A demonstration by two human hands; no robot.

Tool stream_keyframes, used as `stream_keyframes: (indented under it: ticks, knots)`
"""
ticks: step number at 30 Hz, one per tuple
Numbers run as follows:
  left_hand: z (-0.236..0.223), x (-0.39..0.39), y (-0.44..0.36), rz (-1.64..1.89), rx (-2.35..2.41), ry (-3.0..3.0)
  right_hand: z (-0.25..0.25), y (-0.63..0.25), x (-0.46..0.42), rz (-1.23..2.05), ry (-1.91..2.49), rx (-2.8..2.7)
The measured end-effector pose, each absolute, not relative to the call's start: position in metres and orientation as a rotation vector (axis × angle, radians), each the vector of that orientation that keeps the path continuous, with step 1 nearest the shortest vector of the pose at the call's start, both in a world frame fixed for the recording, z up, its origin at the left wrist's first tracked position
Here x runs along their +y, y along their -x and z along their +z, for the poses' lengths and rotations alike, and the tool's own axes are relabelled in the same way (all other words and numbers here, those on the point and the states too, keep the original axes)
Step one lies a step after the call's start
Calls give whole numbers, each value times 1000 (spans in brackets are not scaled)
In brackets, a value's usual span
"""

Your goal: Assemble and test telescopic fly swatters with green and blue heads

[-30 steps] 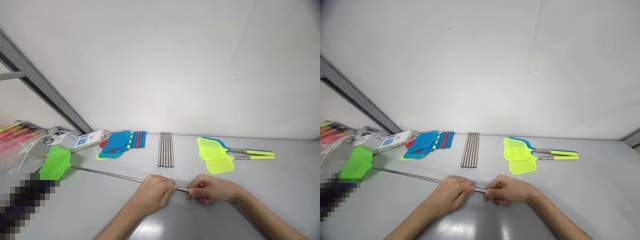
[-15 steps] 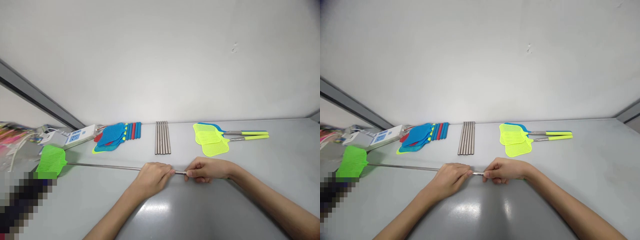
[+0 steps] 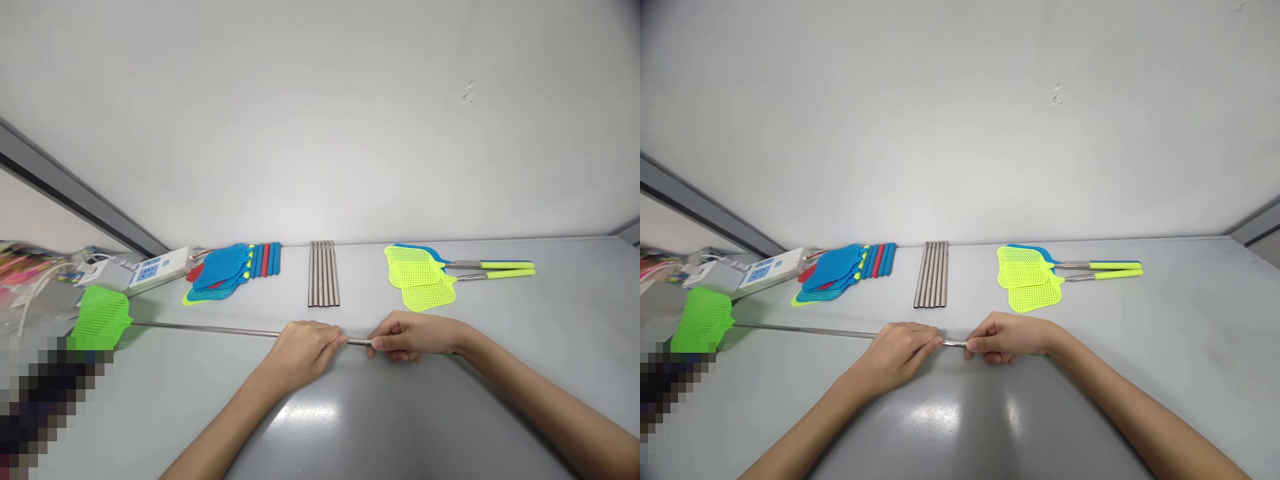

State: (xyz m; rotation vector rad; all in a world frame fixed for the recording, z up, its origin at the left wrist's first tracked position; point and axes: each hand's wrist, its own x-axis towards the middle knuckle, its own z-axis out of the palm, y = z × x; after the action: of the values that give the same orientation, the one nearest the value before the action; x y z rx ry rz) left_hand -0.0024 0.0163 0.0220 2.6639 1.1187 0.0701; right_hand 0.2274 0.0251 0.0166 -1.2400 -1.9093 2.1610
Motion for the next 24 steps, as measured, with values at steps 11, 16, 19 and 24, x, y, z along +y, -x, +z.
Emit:
stream_keyframes:
  ticks: [11, 16, 19, 24]
  knots:
    - [23, 17, 7, 71, 1115, -2669, 18, -228, 25, 2140, 1271, -1930]
    - [22, 18, 9, 71, 1117, -2682, 18, -227, 25, 2155, 1280, -1922]
    - [23, 18, 10, 72, 1127, -2685, 19, -227, 25, 2151, 1293, -1914]
    - [25, 19, 12, 70, 1122, -2692, 20, -226, 25, 2148, 1309, -1907]
